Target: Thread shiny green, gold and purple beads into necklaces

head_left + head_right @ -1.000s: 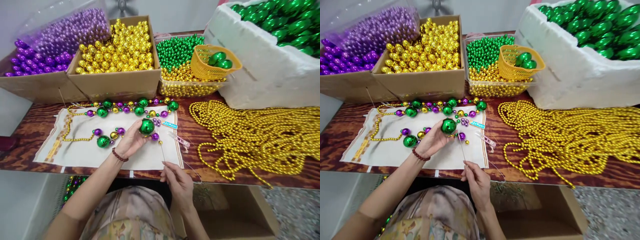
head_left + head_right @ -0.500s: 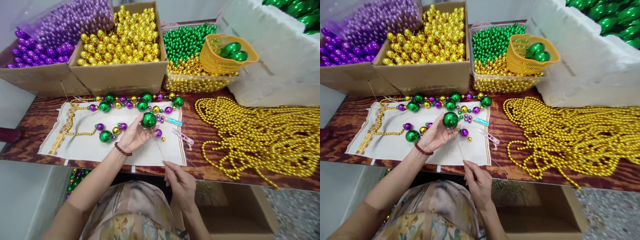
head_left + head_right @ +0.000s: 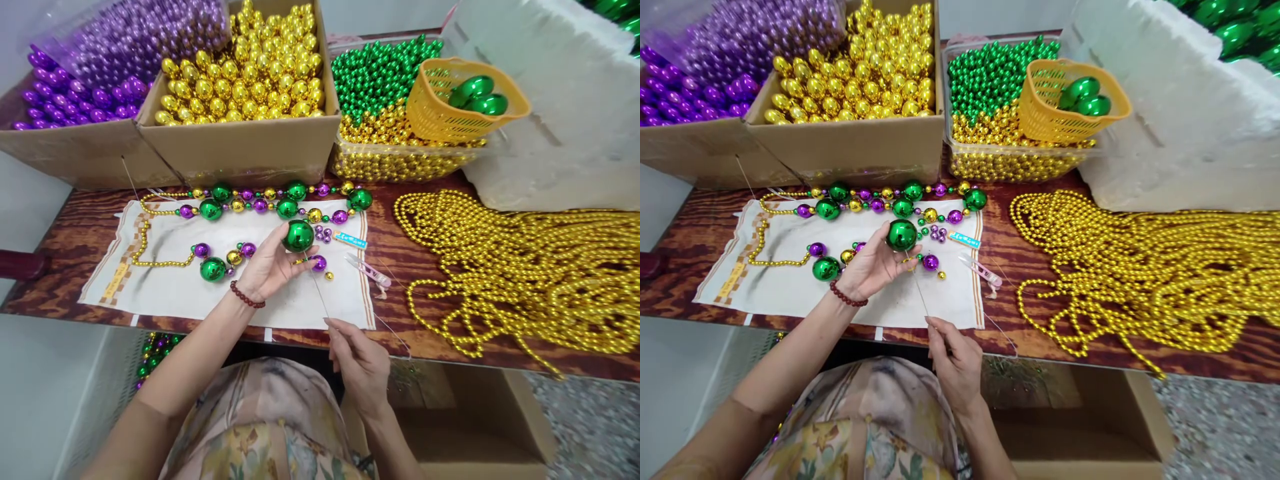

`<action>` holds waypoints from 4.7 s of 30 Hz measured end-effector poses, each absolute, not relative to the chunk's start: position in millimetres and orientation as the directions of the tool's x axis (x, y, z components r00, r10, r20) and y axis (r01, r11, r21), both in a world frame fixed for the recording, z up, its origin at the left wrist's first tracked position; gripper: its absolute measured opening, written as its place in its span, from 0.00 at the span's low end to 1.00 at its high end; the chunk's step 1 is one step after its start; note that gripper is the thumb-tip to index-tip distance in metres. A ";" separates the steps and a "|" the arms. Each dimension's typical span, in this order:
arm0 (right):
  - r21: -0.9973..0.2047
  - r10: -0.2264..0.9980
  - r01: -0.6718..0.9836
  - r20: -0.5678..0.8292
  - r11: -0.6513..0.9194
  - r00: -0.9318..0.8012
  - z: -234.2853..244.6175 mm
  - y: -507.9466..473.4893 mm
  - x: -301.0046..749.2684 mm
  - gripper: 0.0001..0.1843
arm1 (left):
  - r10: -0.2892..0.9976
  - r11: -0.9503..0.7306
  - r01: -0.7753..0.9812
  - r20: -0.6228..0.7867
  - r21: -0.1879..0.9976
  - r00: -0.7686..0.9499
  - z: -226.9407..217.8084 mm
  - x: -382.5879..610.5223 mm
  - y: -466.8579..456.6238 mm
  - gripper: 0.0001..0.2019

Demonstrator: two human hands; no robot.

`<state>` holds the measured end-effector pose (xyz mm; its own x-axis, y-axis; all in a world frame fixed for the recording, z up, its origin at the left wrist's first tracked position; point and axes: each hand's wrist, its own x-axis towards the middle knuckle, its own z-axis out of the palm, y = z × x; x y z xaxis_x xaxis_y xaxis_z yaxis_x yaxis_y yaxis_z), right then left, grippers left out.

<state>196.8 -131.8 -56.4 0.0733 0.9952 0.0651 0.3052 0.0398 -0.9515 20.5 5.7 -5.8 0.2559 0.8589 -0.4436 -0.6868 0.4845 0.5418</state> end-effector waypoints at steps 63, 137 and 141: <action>-0.968 0.925 -0.210 -0.199 -0.134 0.325 -93.4 -109.9 222.7 0.12 | 0.911 -0.204 0.317 0.061 0.926 0.408 -22.4 49.6 -19.9 0.18; -0.968 0.950 0.102 -0.199 -0.229 0.241 -84.3 -72.7 249.5 0.13 | 0.916 0.081 -0.026 -0.064 0.996 0.396 1.4 77.0 44.0 0.12; -0.951 0.968 0.302 0.008 -0.070 0.251 -74.8 -65.2 257.8 0.11 | 0.937 -0.042 -0.040 0.053 0.998 0.346 16.1 78.9 40.8 0.11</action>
<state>257.8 -65.2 -74.8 0.2508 0.9680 0.0083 0.3020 -0.0701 -0.9507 78.9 40.8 16.1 0.3464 0.9366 0.0532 -0.0397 -0.0420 0.9983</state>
